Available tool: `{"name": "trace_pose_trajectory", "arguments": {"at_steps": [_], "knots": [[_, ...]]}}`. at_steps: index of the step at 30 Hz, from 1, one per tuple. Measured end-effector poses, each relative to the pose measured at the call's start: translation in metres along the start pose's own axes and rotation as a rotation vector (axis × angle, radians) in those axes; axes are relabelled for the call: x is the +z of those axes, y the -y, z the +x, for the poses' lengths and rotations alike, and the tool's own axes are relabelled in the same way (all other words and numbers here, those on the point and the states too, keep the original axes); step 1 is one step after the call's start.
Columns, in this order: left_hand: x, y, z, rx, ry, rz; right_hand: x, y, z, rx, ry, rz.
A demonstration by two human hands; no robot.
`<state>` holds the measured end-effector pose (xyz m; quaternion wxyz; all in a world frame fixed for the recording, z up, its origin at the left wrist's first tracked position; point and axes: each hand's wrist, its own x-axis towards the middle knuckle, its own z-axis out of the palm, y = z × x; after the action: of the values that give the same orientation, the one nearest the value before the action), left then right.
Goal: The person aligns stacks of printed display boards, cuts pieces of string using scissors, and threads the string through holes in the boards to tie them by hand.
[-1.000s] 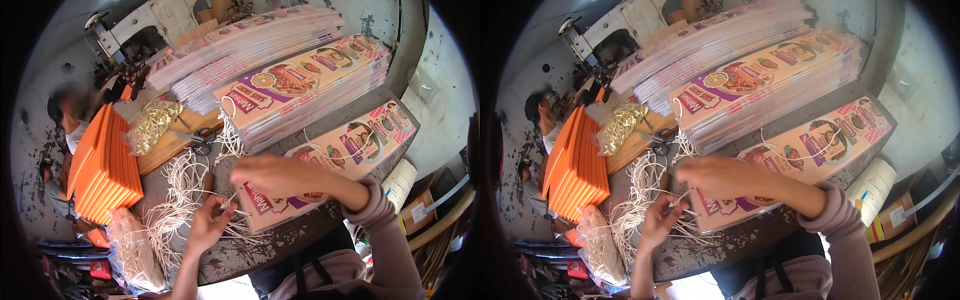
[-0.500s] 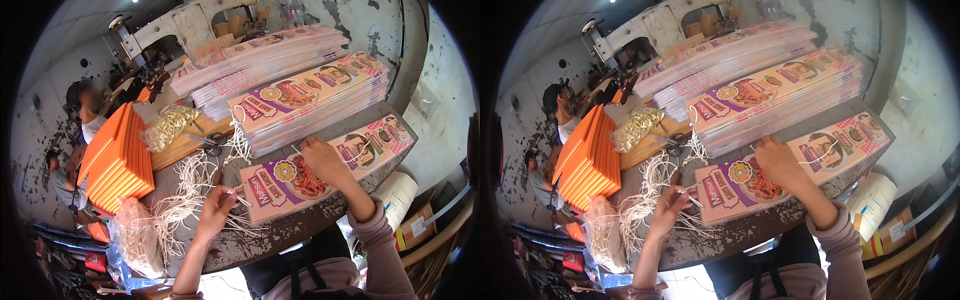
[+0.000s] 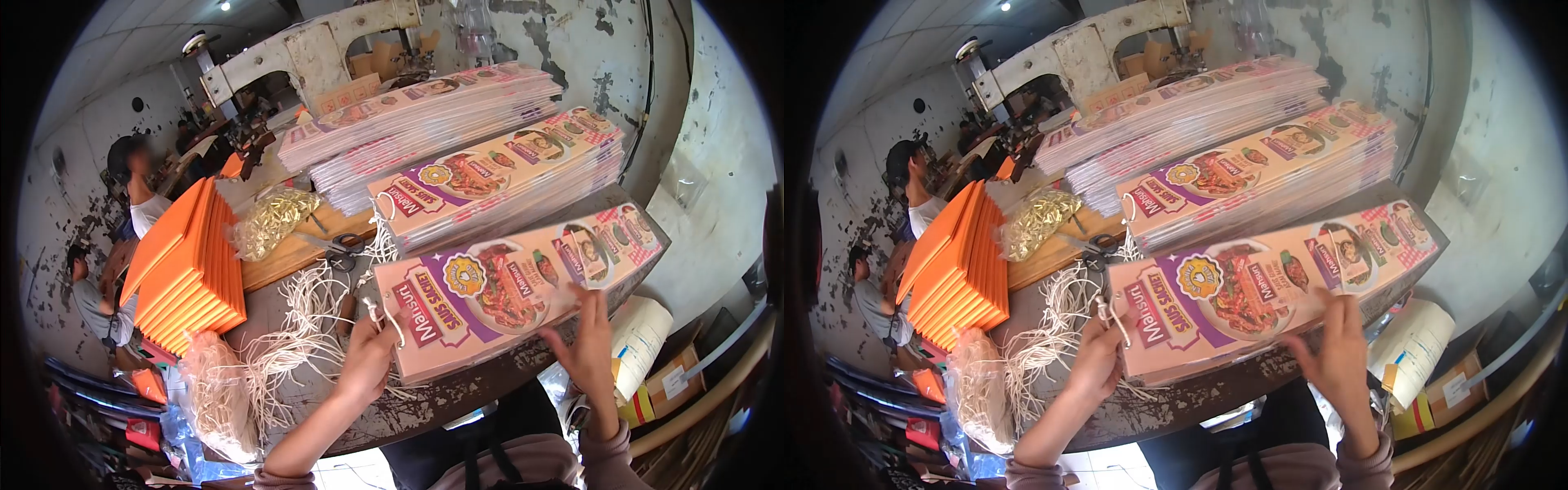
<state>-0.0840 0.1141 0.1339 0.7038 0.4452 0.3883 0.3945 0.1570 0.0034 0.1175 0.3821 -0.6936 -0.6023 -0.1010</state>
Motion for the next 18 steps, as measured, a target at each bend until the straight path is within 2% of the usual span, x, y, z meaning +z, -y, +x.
{"name": "trace_pose_trajectory", "arguments": {"at_steps": [1, 3, 7, 9, 10, 11, 12, 14, 15, 16, 18], "knots": [[0.005, -0.003, -0.005, 0.063, 0.008, -0.022, 0.001, -0.008, -0.003, 0.129, -0.030, -0.127], [0.008, -0.005, -0.011, 0.205, 0.023, -0.025, 0.012, -0.044, -0.004, 0.186, -0.112, -0.206], [0.019, -0.029, -0.014, 0.342, -0.007, -0.083, -0.007, -0.082, 0.027, 0.344, -0.278, -0.358], [0.025, -0.044, -0.002, 0.506, 0.039, -0.046, -0.017, -0.081, 0.072, 0.105, -0.507, -0.450], [0.030, -0.052, 0.010, 0.593, 0.049, -0.034, -0.023, -0.084, 0.100, 0.100, -0.523, -0.417], [0.035, -0.062, 0.024, 0.659, -0.006, 0.000, -0.026, -0.087, 0.130, -0.031, -0.567, -0.390], [0.039, -0.071, 0.040, 0.724, -0.063, 0.035, -0.029, -0.086, 0.158, -0.026, -0.492, -0.347], [0.037, -0.089, 0.065, 0.643, -0.083, 0.201, -0.021, -0.098, 0.204, -0.187, -0.384, -0.185], [0.034, -0.089, 0.082, 0.659, -0.129, 0.295, -0.009, -0.112, 0.218, -0.198, -0.269, -0.084], [0.028, -0.086, 0.103, 0.681, -0.176, 0.390, 0.009, -0.131, 0.230, -0.358, -0.226, -0.114], [0.011, -0.075, 0.139, 0.496, -0.411, 0.925, 0.044, -0.162, 0.223, -0.288, 0.077, -0.047]]}}
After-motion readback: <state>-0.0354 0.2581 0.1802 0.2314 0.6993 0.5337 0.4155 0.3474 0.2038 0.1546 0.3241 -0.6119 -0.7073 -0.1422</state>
